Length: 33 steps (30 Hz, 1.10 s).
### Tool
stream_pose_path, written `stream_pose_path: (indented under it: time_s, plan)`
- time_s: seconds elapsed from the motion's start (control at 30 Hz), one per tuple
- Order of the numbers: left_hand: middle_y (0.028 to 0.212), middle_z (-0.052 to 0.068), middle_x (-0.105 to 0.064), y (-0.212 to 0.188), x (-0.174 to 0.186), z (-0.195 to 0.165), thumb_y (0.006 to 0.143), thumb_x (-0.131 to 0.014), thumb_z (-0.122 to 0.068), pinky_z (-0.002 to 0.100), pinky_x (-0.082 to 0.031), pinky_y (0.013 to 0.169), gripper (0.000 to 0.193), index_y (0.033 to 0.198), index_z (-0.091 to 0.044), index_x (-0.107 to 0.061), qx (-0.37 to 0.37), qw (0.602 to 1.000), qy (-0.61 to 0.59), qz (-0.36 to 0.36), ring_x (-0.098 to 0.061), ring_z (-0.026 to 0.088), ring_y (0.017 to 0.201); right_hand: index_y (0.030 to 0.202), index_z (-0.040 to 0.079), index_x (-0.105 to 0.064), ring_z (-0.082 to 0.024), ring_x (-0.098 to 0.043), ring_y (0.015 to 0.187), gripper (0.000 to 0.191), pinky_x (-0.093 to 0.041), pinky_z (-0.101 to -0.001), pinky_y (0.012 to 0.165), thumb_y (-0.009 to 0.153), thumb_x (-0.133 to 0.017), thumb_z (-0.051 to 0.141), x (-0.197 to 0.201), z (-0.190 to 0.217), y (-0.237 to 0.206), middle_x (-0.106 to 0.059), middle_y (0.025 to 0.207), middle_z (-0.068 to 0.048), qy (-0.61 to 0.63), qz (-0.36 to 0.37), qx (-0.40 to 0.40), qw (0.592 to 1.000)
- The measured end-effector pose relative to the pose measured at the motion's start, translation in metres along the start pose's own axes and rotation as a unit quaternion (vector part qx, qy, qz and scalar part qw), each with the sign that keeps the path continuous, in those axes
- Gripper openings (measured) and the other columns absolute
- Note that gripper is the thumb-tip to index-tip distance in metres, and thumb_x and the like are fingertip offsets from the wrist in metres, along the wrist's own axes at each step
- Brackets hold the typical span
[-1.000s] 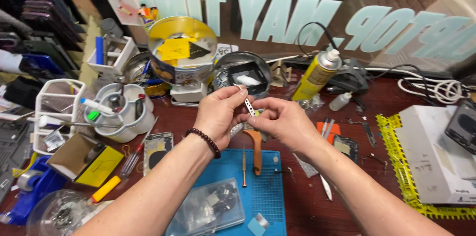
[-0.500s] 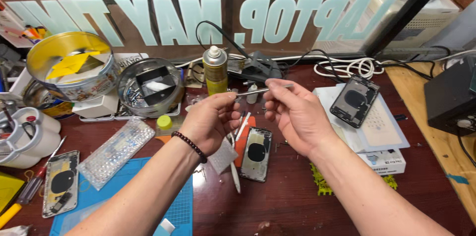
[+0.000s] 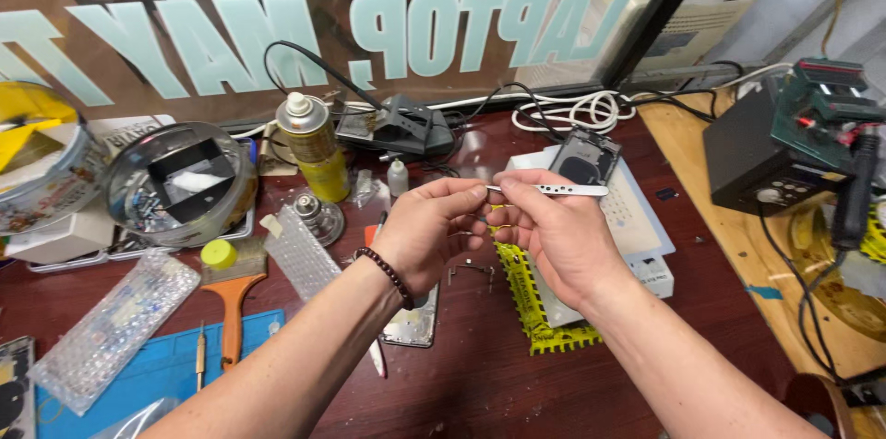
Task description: The person disassembles a smartphone, removes a metal bracket, and uses pliers to trim a ribbon cable. They then reposition the bracket and use a screwdriver to secure components inside the phone chassis.
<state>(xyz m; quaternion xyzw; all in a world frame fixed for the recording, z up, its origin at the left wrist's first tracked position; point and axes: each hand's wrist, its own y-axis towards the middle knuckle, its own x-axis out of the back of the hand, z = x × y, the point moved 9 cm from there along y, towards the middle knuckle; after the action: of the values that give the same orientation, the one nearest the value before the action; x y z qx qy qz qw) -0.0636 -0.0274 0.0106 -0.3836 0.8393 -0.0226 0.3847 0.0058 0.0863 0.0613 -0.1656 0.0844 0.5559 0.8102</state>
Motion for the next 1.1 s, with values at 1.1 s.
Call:
stream_pose_path:
  time_s: [1.1]
  plan:
    - [0.093,0.004,-0.071,0.059,0.061,0.04,0.092,-0.066,-0.016,0.035,-0.054,0.068,0.021,0.111,-0.006,-0.069,-0.025,0.94,0.076,-0.332,-0.065,0.017,0.077,0.105,0.001,-0.077,-0.008,-0.067,0.078,0.021,-0.054,-0.0232,0.072,0.085,-0.077,0.01,0.125,0.027,0.118,-0.074,0.088,-0.005,-0.318,0.135,0.061,0.936]
